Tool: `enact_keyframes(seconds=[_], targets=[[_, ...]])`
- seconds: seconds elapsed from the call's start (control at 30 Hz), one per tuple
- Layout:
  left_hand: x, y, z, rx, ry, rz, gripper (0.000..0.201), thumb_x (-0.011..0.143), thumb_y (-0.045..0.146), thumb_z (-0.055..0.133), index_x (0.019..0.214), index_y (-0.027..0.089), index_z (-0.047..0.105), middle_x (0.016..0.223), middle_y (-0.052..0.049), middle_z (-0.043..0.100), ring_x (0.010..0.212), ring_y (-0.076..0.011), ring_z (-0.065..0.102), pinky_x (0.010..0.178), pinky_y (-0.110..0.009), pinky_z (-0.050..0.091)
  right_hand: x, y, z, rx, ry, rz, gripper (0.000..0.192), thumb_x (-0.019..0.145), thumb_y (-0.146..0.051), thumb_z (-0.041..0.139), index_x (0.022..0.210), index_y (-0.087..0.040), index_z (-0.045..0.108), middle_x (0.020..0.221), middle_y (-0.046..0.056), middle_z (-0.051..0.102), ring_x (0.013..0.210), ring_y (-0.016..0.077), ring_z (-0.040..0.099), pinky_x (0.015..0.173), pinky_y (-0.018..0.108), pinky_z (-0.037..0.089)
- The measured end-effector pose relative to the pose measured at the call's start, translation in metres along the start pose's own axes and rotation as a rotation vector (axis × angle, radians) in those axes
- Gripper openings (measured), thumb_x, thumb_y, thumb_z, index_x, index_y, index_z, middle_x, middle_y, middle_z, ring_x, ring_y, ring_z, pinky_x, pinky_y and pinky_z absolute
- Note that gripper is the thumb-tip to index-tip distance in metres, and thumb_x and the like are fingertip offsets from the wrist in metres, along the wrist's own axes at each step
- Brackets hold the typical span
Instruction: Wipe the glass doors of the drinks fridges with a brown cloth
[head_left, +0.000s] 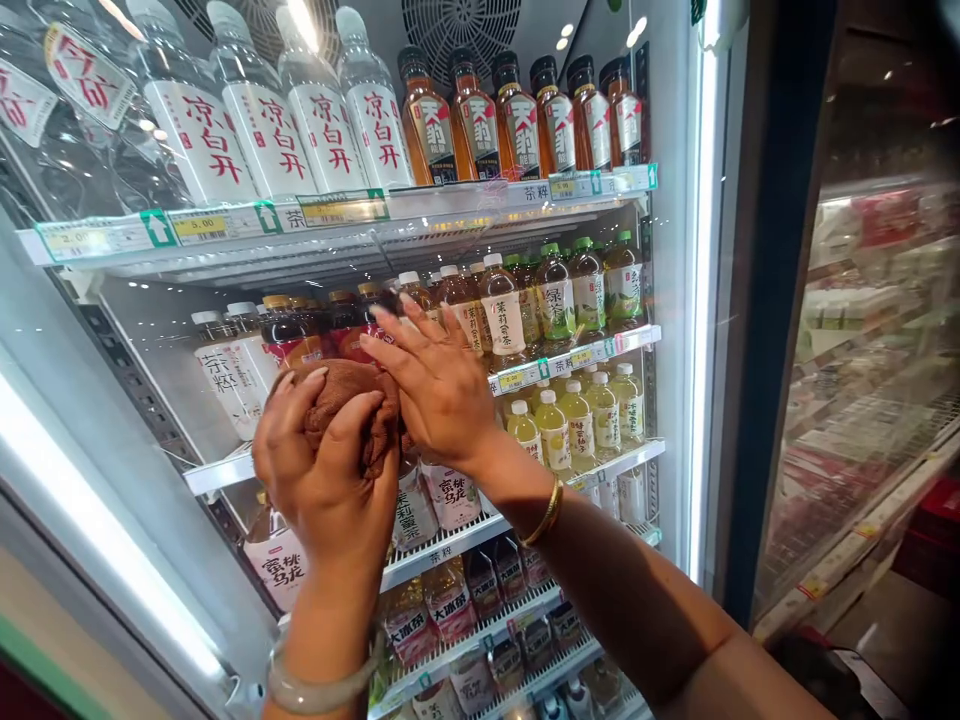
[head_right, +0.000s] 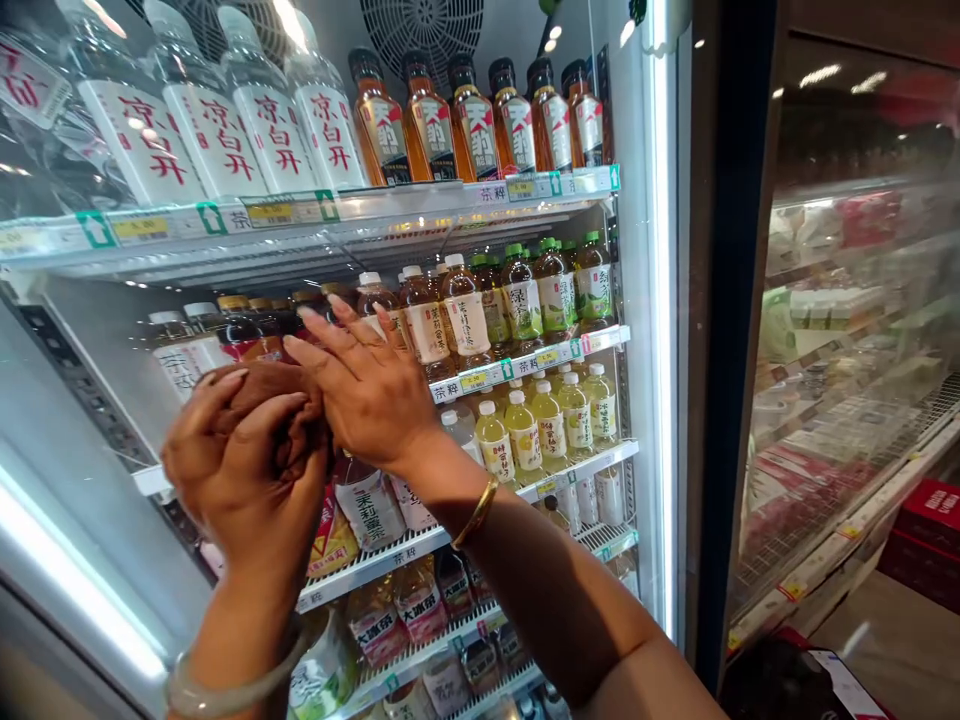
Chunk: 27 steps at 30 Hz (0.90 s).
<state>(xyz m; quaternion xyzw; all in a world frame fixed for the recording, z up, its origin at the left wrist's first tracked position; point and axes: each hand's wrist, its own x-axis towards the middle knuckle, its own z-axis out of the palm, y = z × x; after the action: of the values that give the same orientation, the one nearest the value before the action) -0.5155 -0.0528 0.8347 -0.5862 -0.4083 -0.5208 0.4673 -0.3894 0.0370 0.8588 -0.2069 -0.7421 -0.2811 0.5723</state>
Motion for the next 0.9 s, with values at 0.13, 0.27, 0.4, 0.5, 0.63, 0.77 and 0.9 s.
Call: enact_keyframes(seconds=[0.13,0.27,0.4,0.5,0.63,0.77,0.9], targets=[[-0.003,0.010,0.007,-0.027,0.007,-0.158,0.041,0.097,0.037,0.067,0.138,0.039,0.063,0.162,-0.003,0.046,0.154,-0.0370,0.038,0.128,-0.070,0.027,-0.014,0.003,-0.008,0.151,0.051,-0.090,0.050,0.104,-0.036,0.044,0.153,-0.024,0.049,0.173,0.004,0.033,0.163,0.0145,0.024,0.135,0.042,0.026],[-0.006,0.023,0.015,-0.221,-0.054,-0.262,0.058,0.107,0.061,0.028,0.158,0.039,0.045,0.176,0.001,0.025,0.166,-0.0281,0.007,0.136,-0.060,0.006,-0.020,-0.004,-0.004,0.185,0.026,-0.262,0.085,0.086,-0.073,0.065,0.154,-0.025,0.048,0.175,0.005,0.027,0.166,0.0236,0.017,0.135,0.046,0.027],[-0.013,0.045,0.015,-0.627,-0.148,-0.414,0.081,0.098,0.067,-0.012,0.170,0.038,0.011,0.175,-0.002,0.028,0.162,-0.0187,0.026,0.132,-0.043,0.031,-0.030,-0.005,0.004,0.139,0.105,-0.219,0.094,0.079,-0.080,0.069,0.153,-0.027,0.050,0.172,0.004,0.033,0.166,0.0274,0.017,0.136,0.050,0.026],[-0.015,0.054,0.008,-0.839,-0.133,-0.513,0.079,0.096,0.069,-0.013,0.169,0.040,-0.005,0.174,-0.005,0.030,0.155,-0.0196,0.040,0.119,-0.042,0.049,-0.043,0.000,0.004,0.120,0.231,-0.153,0.079,0.087,-0.071,0.068,0.151,-0.027,0.052,0.167,0.006,0.042,0.164,0.0309,0.023,0.134,0.056,0.029],[-0.020,0.044,0.001,-0.850,-0.127,-0.553,0.075,0.100,0.067,-0.008,0.169,0.041,0.003,0.176,-0.004,0.023,0.157,-0.0222,0.038,0.111,-0.041,0.056,-0.039,0.006,-0.002,0.032,0.293,-0.137,0.055,0.095,-0.042,0.068,0.147,-0.028,0.055,0.156,0.006,0.057,0.162,0.0289,0.028,0.135,0.058,0.027],[-0.028,0.029,-0.002,-0.585,0.001,-0.550,0.058,0.110,0.054,0.022,0.163,0.038,0.036,0.173,-0.004,0.034,0.158,-0.0226,0.037,0.120,-0.044,0.048,-0.005,-0.001,-0.003,0.061,0.362,-0.149,0.035,0.094,-0.030,0.066,0.129,-0.027,0.067,0.141,0.003,0.068,0.150,0.0284,0.045,0.134,0.058,0.028],[-0.028,0.024,-0.002,-0.250,-0.029,-0.307,0.056,0.110,0.048,0.032,0.165,0.035,0.034,0.171,-0.003,0.039,0.160,-0.0217,0.031,0.135,-0.052,0.019,-0.008,-0.007,-0.006,0.096,0.327,-0.214,0.023,0.092,-0.031,0.069,0.114,-0.029,0.073,0.124,0.001,0.074,0.129,0.0249,0.055,0.126,0.051,0.041]])
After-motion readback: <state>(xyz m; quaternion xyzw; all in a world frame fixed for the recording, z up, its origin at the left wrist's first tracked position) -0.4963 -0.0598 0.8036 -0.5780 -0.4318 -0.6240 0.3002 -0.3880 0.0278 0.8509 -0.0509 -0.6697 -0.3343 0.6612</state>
